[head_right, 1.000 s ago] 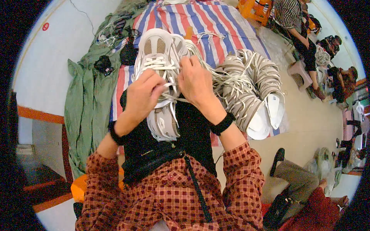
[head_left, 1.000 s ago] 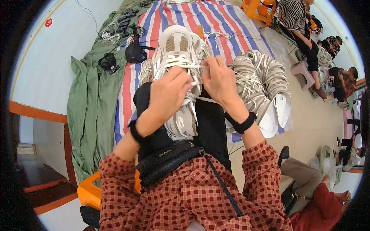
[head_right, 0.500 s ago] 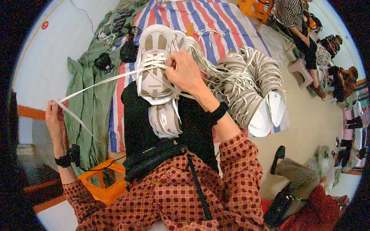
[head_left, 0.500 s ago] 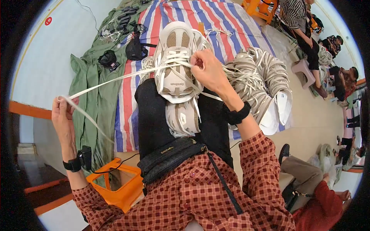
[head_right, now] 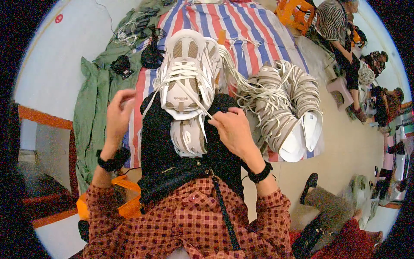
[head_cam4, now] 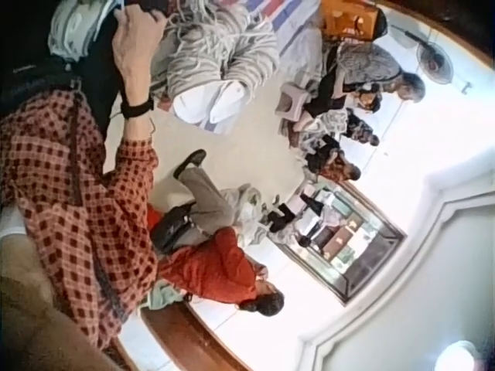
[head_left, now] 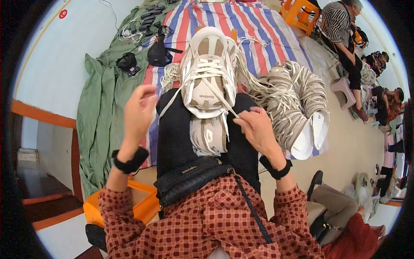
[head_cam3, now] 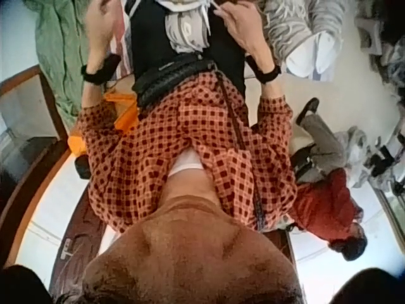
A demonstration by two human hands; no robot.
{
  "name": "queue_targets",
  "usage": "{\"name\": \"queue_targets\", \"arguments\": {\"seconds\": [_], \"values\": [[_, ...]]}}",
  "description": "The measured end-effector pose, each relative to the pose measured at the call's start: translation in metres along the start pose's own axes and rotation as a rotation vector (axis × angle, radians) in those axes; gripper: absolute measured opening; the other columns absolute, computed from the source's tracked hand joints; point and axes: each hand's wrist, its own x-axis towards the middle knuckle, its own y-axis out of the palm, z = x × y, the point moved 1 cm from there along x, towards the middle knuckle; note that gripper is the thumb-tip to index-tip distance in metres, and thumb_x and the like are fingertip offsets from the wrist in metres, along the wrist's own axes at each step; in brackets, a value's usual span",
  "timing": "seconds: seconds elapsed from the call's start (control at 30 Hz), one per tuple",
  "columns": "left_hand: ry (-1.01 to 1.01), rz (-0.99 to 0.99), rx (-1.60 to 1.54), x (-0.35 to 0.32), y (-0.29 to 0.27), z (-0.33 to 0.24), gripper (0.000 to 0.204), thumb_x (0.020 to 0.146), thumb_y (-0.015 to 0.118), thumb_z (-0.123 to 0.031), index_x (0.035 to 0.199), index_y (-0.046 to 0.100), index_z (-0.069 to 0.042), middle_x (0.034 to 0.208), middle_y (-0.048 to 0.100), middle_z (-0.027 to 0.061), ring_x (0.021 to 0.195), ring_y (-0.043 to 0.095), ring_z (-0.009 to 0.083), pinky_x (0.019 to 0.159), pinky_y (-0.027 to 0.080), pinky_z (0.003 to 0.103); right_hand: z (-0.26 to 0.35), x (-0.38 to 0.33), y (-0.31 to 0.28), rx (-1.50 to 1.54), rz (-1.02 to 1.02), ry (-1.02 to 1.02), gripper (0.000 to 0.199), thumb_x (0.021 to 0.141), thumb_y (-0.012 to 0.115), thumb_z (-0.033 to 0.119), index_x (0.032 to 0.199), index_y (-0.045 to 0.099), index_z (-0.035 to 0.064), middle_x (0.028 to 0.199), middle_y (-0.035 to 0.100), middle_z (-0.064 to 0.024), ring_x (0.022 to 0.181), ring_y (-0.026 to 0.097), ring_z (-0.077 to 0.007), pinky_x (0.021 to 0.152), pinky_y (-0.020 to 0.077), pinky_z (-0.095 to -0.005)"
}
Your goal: Threading laces through the eyelets of a new shoe and preparing it for packaging.
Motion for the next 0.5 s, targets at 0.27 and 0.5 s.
{"name": "queue_targets", "arguments": {"seconds": [0.27,0.5], "values": [[0.375,-0.046,0.45,0.036,0.083,-0.057,0.024,0.076,0.068,-0.008,0.098,0.059,-0.007,0.095,0.059,0.0106,0.089,0.06,0.028,0.074,0.049,0.038,-0.01,-0.02,-0.052,1.218,0.114,0.358,0.022,0.095,0.053,0.015,0.082,0.062,0.0,0.059,0.052,0.0003,0.051,0.048,-0.007,0.056,0.0445,-0.0236],[0.246,0.089,0.281,0.033,0.065,-0.035,0.009,0.08,0.054,0.003,0.088,0.053,0.0,0.08,0.052,0.0118,0.075,0.051,0.0264,0.072,0.043,0.035,-0.034,-0.022,-0.03,1.218,0.157,0.404,0.022,0.095,0.056,0.02,0.095,0.068,0.0021,0.067,0.062,0.0002,0.055,0.053,-0.0036,0.051,0.0405,-0.0181]]}}
